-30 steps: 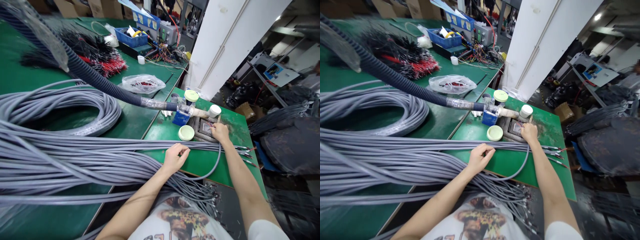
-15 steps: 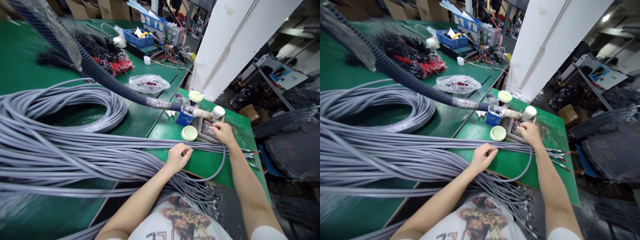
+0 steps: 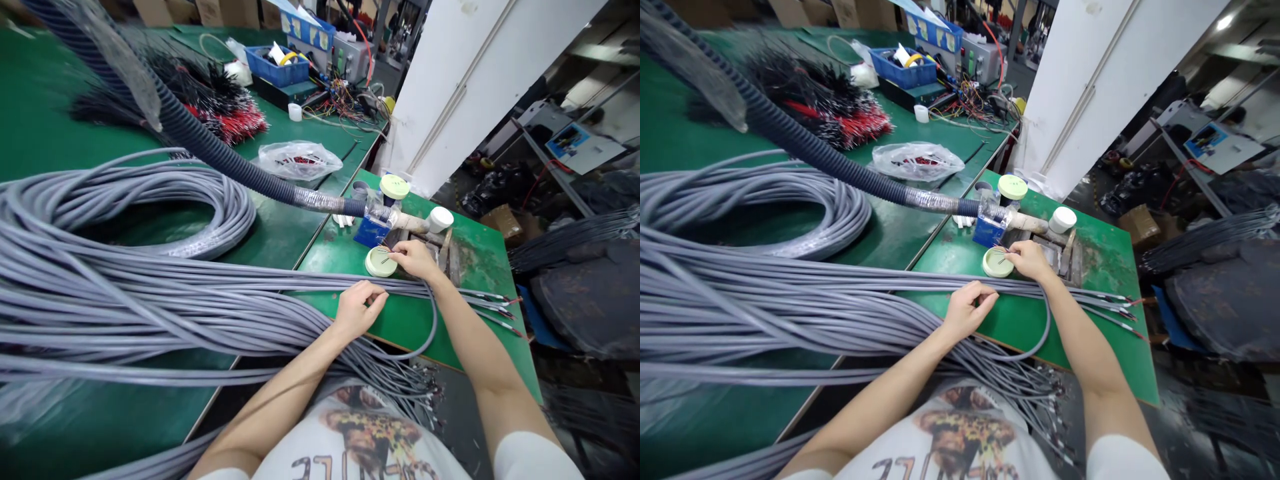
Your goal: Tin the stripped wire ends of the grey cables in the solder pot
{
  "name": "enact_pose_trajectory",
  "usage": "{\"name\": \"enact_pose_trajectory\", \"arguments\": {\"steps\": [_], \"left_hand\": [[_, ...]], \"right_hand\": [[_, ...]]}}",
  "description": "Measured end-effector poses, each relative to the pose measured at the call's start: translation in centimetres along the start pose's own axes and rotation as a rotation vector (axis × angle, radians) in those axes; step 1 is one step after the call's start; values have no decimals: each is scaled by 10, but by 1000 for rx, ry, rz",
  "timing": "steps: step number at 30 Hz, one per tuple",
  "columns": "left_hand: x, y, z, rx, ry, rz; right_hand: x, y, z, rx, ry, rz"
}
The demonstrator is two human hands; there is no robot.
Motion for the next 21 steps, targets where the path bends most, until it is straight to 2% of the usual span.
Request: {"name": "enact_pose_trajectory", "arguments": {"steps": [7, 9, 12, 17, 21], "left_hand": [[0, 0, 0, -14, 10, 3], [-1, -1, 0, -16, 12, 6], [-1, -2, 0, -20, 11, 2], [-1, -2, 0, -35, 16, -8], [-1, -2, -1, -43, 13, -24]], "right_hand": [[2, -5, 6, -78, 20, 15], [0, -6, 0, -89, 34, 11], [-6, 1, -20, -127, 113, -3], [-13, 39, -55, -319, 279, 86], [-9, 74, -56, -484, 271, 252]]}}
Point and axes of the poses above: each hand's wrist, its own x-axis towards the middle knuckle, its own z-axis out of the palm, y = z × x, the point moved 8 cm from there along x, towards the middle knuckle, and after that the axes turned 13 degrees about z, right-handed, at the moved point
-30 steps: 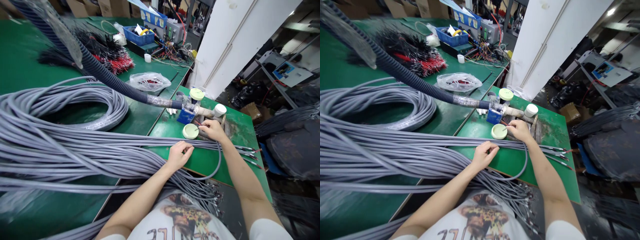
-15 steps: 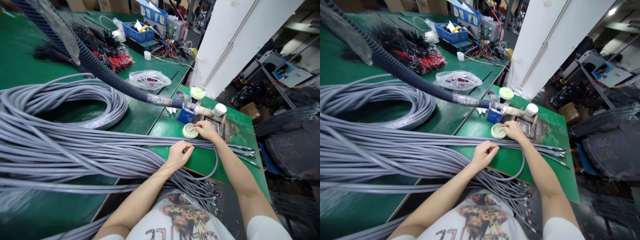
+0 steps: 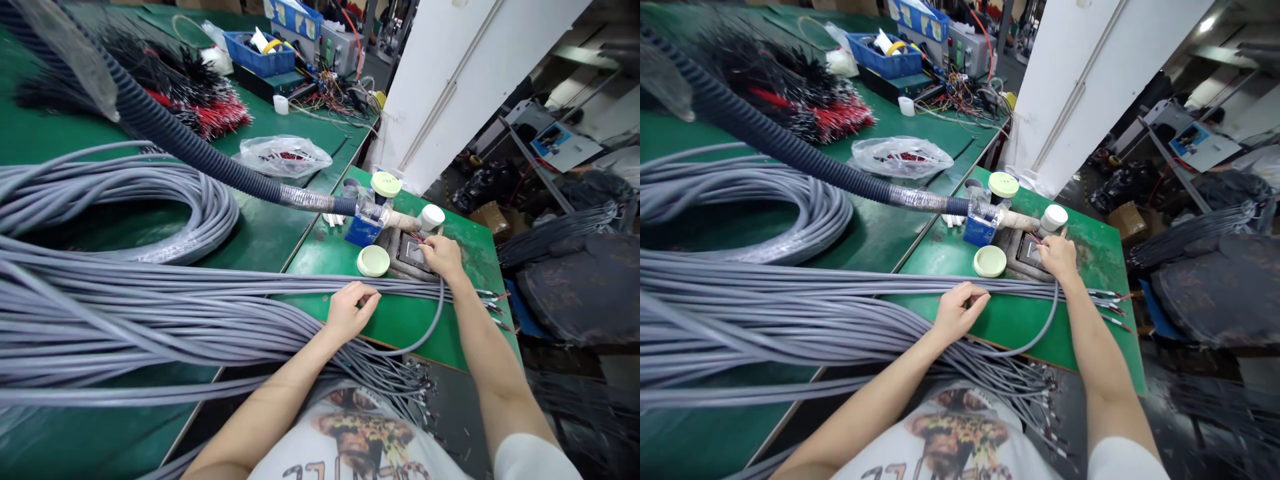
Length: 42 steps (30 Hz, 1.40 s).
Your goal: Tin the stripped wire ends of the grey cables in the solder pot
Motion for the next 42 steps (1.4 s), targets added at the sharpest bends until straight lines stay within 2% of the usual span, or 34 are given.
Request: {"name": "enact_pose_trajectory", "arguments": {"steps": [6, 15, 18, 22, 24, 27, 30, 32, 35, 39, 42], "left_hand": [[0, 1, 0, -4, 2, 9], [0, 1, 1, -14, 8, 13], [0, 0, 0, -17, 10, 7], [0, -1, -3, -38, 32, 5], [-1, 1, -5, -81, 75, 12], [-4, 0, -3, -250, 187, -61], [-9, -9, 20, -590, 276, -325], [-10, -8, 40, -798, 309, -481], [-4, -1, 56, -980, 393, -560], [2, 7, 55, -1121, 522, -577], [6, 12, 49, -1208, 517, -570]], "right_hand": [[7, 9, 23, -64, -33, 60], [10, 14, 34, -14, -41, 77], [10, 18, 30, 62, -34, 88], [-2, 23, 11, 212, -30, 86], [-18, 20, -5, 412, -18, 82], [-51, 10, -28, 912, -33, 95], [-82, -11, -38, 1201, -99, 116], [-97, -25, -42, 1270, -127, 104], [-110, -40, -43, 1295, -139, 68], [-119, -51, -41, 1310, -180, 25], [-125, -51, -46, 1268, -182, 1]]}}
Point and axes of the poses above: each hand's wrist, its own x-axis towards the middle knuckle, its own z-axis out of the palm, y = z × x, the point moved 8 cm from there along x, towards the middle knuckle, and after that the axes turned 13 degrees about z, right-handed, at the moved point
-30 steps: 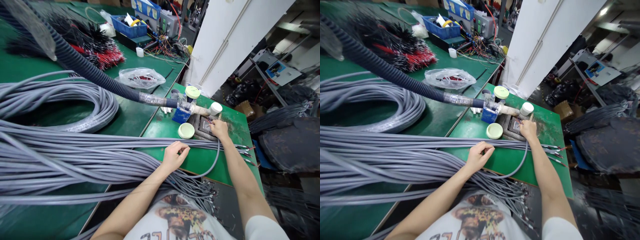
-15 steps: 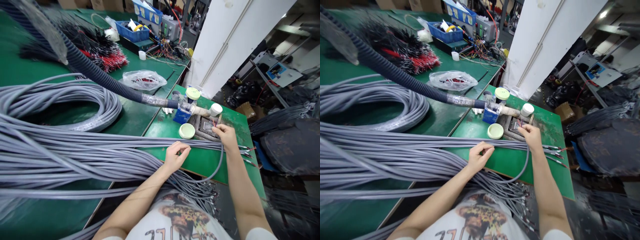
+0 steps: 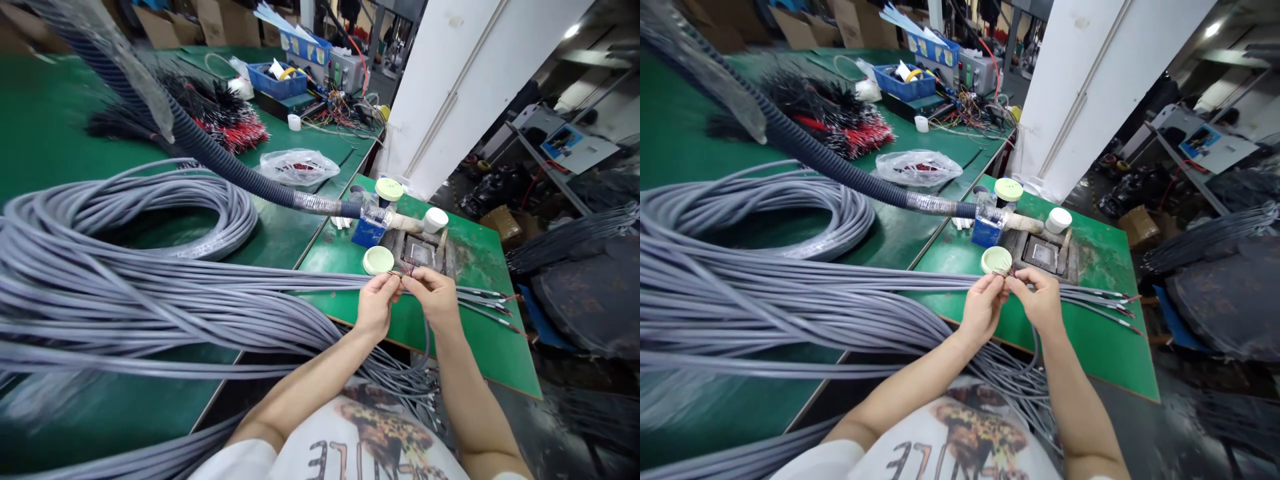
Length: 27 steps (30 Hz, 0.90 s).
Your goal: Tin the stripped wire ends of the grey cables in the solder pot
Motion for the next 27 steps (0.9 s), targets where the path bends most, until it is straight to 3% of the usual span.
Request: {"name": "enact_pose_trajectory", "arguments": {"steps": [4, 8, 10, 15, 18, 23, 25, 27], "left_hand": [[0, 6, 6, -150, -54, -58], [-8, -11, 16, -291, -113, -279], [-12, -19, 18, -274, -127, -327], [-20, -21, 21, -87, -297, -243], [-18, -16, 19, -3, -334, -152], [-19, -11, 20, 148, -453, -111], [-26, -14, 23, 197, -556, -161], [-34, -16, 27, 261, -658, -186]], "right_hand": [[-17, -6, 1, -153, -60, -21], [-31, -6, 7, -160, -126, -74], [-32, 0, 7, -117, -113, -56], [-27, 18, 4, 37, -79, 63], [-27, 13, -2, -92, -137, 38], [-21, -16, -49, -276, -53, -30], [-18, -23, -53, -283, -160, 31], [-19, -26, -41, -286, -375, 120]]}}
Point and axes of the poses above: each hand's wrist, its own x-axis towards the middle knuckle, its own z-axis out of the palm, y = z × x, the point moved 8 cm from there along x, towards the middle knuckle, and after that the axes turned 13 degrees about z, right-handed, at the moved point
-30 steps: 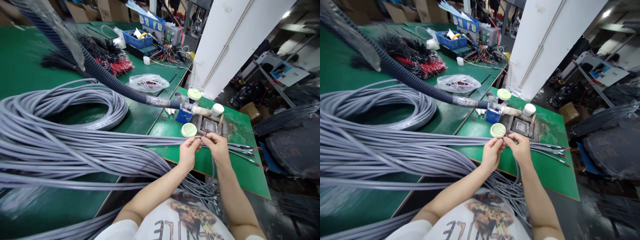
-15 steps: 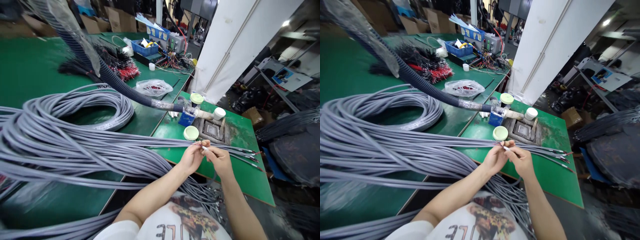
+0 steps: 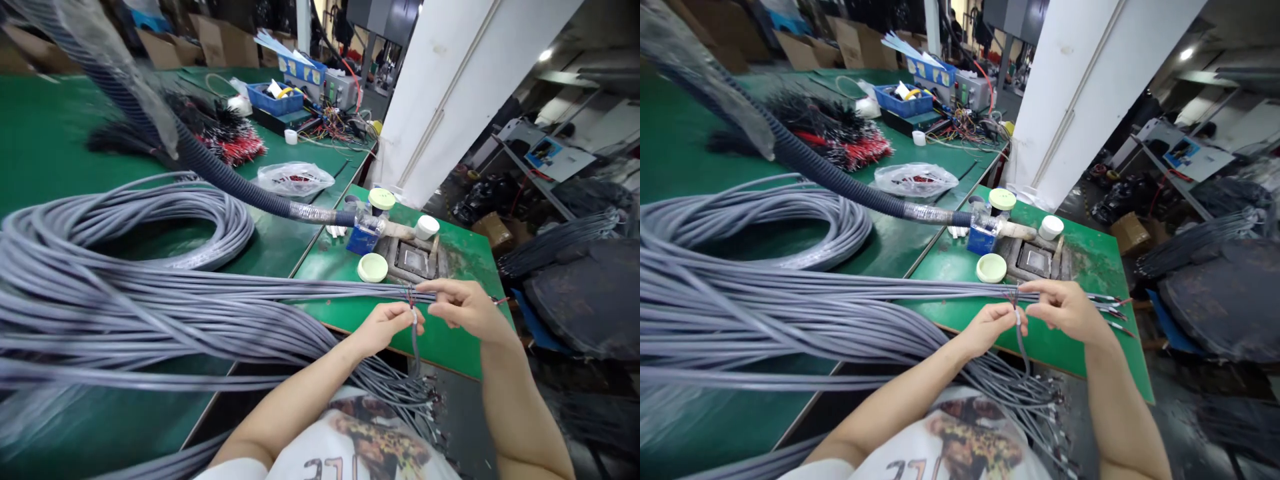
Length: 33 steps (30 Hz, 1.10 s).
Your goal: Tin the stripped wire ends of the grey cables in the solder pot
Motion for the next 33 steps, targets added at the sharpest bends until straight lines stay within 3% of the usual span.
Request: {"name": "enact_pose_trajectory", "arguments": {"steps": [2, 4, 8, 10, 14, 19, 23, 25, 27, 29, 33], "left_hand": [[-3, 0, 6, 58, -68, -19], [-5, 0, 9, 82, -110, -33], [-7, -2, 13, 85, -155, -60], [-7, -4, 11, 81, -141, -69], [-7, -8, 3, 46, -57, -61], [-11, -17, -4, 7, 14, -82], [-21, -31, -7, 37, 34, -135], [-25, -34, -12, 43, 96, -143], [-24, -30, -21, 67, 175, -109], [-20, -21, -26, 107, 210, -67], [-14, -9, -21, 185, 149, -18]], "right_hand": [[2, -6, 14, 1, -196, 58], [4, -10, 24, 11, -311, 105], [9, -14, 33, 83, -362, 86], [11, -14, 31, 134, -276, 36], [12, -8, 24, 228, 34, -45], [15, 2, 17, 373, 300, -30], [7, -2, -30, 631, 576, -174], [-2, -4, -49, 630, 669, -227], [0, -6, -44, 446, 558, -161], [5, -4, -19, 215, 342, -59], [9, 3, 19, 63, 121, 19]]}}
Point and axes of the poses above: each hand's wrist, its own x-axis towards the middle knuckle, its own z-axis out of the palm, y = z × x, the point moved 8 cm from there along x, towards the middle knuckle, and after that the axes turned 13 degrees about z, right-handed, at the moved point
